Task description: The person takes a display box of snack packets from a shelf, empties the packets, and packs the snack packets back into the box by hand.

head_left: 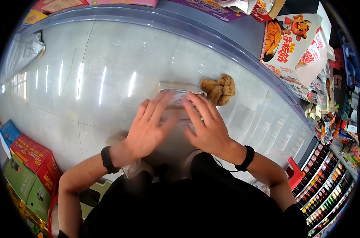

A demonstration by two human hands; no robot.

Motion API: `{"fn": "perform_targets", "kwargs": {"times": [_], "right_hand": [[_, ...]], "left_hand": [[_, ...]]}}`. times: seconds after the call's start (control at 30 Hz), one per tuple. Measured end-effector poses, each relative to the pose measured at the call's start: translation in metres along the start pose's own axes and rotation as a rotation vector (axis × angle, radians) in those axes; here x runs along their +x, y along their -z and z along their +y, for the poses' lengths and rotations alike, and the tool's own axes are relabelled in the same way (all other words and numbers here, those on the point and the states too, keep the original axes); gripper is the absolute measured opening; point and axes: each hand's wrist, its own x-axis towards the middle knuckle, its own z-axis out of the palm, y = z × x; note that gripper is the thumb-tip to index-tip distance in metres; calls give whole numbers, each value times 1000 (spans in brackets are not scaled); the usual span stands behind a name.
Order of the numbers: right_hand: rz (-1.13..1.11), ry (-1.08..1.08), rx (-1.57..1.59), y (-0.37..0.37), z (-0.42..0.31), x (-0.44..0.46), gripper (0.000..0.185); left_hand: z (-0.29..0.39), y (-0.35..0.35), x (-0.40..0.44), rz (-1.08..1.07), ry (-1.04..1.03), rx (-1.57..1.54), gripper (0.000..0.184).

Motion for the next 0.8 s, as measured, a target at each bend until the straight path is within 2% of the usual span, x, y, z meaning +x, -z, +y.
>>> {"fn": "perform_targets", "kwargs": {"times": [0.23,0.3,0.5,0.8], "right_hand": [[-6,-20,-52,0,-4,10,63],[3,-19,-54,0,-4,10,63],[-8,-61,-10,-3,-7,7,56],[-6,-3,-2,-2,-10,7,56]], "left_hand": [[-2,3,7,-44,-4,-84,39],[-2,-1,5,-53,26,-207,50],[2,-5,-4,-84,8,-131,65],[-1,-3,-7,-49,-10,-66,65]]}}
